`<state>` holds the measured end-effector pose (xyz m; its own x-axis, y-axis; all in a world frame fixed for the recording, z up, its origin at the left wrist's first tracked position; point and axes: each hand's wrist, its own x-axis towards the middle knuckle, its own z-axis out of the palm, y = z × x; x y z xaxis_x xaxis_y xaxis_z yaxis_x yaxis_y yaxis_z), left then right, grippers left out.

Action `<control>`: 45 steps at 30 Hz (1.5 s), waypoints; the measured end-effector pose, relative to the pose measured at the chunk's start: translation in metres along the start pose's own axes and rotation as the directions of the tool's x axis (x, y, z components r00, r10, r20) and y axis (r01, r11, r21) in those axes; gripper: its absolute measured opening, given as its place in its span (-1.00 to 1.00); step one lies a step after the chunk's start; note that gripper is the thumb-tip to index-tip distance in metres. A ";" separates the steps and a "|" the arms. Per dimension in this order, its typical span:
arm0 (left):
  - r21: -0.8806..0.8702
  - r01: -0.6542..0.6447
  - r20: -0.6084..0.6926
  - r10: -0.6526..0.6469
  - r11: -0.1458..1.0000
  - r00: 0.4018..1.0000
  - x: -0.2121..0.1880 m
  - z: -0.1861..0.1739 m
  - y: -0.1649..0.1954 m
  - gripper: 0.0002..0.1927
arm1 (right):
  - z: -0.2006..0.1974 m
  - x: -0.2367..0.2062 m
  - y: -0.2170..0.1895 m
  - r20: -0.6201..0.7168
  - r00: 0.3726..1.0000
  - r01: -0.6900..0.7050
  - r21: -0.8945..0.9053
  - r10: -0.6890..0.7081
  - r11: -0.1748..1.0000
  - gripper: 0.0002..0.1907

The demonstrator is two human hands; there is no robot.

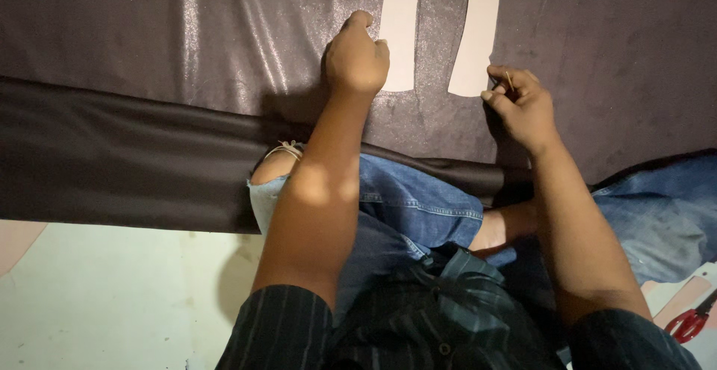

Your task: The person places a U-shaped paper pattern on a dark fabric and uses a pencil to trace its outline. The person then flips the pattern and traces the inner curve as well.

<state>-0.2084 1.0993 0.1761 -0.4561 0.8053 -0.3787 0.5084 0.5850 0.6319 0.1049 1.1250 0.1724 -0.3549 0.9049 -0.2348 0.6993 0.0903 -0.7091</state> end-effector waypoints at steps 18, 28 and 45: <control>0.405 -0.219 0.189 0.153 0.888 0.970 -0.019 0.015 0.062 -0.34 | -0.010 0.014 -0.004 -0.030 0.999 0.019 0.043 -0.018 0.999 -0.63; 0.291 -0.356 0.173 0.317 0.888 0.932 -0.006 0.049 0.087 0.02 | -0.009 0.034 -0.018 -0.040 0.999 0.031 0.019 -0.030 0.999 -0.62; 0.215 -0.333 0.263 0.274 0.918 0.925 0.012 0.049 0.078 -0.05 | -0.003 0.120 -0.117 -0.167 0.978 0.135 0.070 -0.122 0.988 -0.72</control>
<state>-0.1385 1.1598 0.1880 -0.0907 0.9305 -0.3548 0.7759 0.2894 0.5606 -0.0175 1.2242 0.2297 -0.3285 0.9439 -0.0323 0.5999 0.1821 -0.7791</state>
